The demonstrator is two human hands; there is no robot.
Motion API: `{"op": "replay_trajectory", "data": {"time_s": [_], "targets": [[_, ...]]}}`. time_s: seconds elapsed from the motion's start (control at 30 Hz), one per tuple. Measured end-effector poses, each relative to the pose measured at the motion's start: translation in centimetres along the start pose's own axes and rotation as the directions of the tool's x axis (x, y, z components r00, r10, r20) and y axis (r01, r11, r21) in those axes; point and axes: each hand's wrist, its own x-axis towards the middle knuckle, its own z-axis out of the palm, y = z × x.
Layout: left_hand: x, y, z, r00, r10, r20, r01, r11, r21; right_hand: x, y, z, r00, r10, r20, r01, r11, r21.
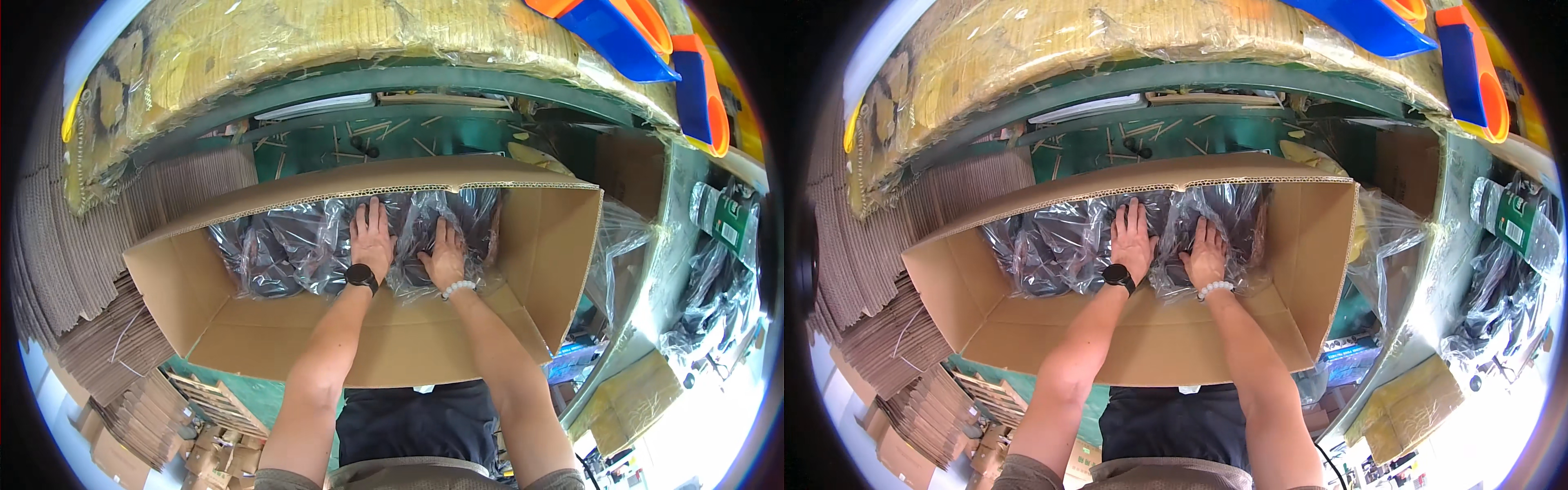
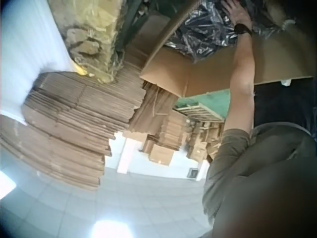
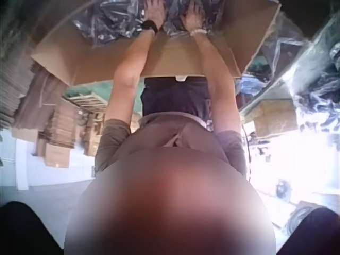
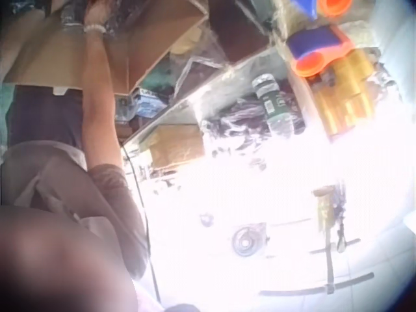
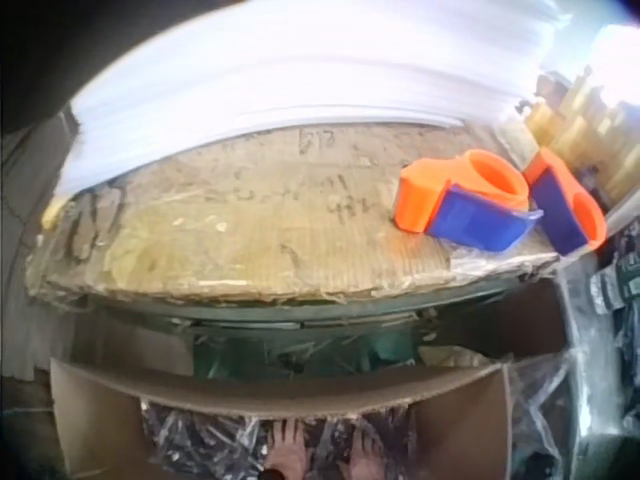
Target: Packing bicycle seats into plastic bags and organizing them into cardboard boxes for shipping.
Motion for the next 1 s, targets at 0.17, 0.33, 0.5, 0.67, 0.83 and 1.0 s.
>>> {"op": "replay_trajectory", "data": {"time_s": [0.17,0.33,0.5,0.67,0.83,1.0], "targets": [[-0.4,0.8,-3.3,1.0,0.016,-0.01,-0.017,0.999,-0.029,-0.4,-1.3,-1.6,0.998,-0.035,-0.06,0.032,0.998,-0.053],[-3.2,3.4,-16.6,0.852,0.458,-0.254,-0.522,0.707,-0.477,-4.5,-3.1,-6.5,0.947,-0.24,-0.213,0.273,0.952,0.14],[-0.6,3.0,-41.9,0.57,0.459,-0.681,-0.633,0.774,-0.008,-12.2,-5.8,-16.2,0.904,-0.253,-0.345,0.365,0.878,0.311],[9.5,2.3,-59.3,0.185,0.504,-0.844,-0.19,0.861,0.473,-17.6,-7.3,-19.2,0.914,-0.202,-0.352,0.344,0.845,0.41],[17.0,1.1,-68.6,0.315,0.494,-0.81,-0.222,0.868,0.444,-21.2,-8.5,-21.5,0.907,-0.188,-0.377,0.36,0.812,0.46],[18.9,0.3,-68.3,0.652,0.284,-0.703,-0.173,0.959,0.226,-23.2,-8.3,-23.3,0.898,-0.166,-0.408,0.344,0.843,0.414]]}}
